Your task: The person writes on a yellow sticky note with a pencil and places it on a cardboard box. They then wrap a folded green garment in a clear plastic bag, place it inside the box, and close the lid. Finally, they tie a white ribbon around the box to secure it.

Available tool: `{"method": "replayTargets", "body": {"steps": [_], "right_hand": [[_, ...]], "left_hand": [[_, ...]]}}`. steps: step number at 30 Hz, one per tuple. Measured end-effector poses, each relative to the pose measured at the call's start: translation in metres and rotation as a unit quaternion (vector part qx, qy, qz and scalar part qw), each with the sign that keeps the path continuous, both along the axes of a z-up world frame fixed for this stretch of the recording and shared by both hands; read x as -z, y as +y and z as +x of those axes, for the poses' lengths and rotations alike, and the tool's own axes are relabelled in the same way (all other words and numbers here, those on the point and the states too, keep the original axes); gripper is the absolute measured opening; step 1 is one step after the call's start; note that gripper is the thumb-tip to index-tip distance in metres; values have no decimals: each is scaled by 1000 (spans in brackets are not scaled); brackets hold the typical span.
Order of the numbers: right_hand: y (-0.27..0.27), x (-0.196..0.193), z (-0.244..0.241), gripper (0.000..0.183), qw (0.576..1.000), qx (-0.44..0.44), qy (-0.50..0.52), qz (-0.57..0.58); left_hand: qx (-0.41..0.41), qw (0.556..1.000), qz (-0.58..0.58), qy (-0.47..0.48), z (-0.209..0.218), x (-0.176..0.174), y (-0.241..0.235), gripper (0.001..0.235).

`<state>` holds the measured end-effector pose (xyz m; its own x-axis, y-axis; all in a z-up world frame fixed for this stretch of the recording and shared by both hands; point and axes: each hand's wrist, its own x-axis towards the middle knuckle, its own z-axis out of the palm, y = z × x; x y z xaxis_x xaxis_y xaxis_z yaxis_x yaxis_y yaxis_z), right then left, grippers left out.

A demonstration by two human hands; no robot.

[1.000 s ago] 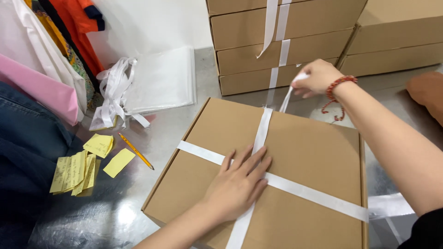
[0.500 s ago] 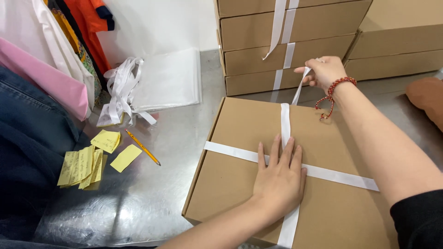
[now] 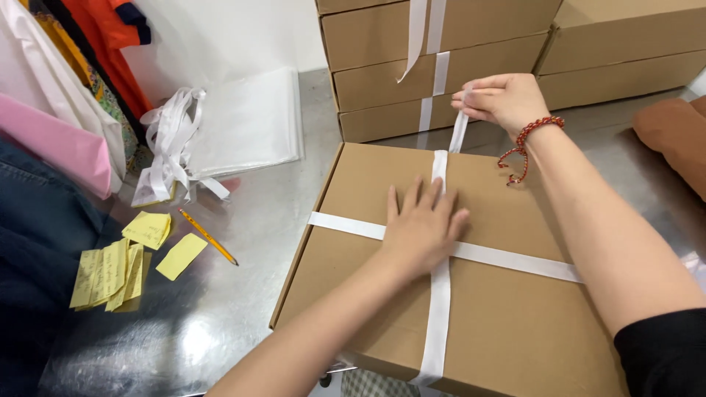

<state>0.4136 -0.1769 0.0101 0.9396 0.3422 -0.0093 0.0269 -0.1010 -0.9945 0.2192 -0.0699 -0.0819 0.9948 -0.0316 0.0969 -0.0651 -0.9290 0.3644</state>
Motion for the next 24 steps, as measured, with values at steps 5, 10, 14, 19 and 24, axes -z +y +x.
{"method": "replayTargets", "body": {"steps": [5,10,14,19,24], "right_hand": [[2,21,17,27,998,10,-7,58],[-4,40,44,32,991,-74,-79,83],[-13,24,24,31,990,-81,-67,94],[-28,33,25,58,969,-103,-4,-225],[-20,74,47,35,934,-133,0,-333]], "left_hand": [[8,999,30,-42,74,29,21,72],[-83,989,-69,-97,151,24,32,67],[-112,988,-80,-66,169,28,39,29],[-130,977,-149,-82,146,11,38,20],[-122,977,-159,-69,139,3,34,18]]}}
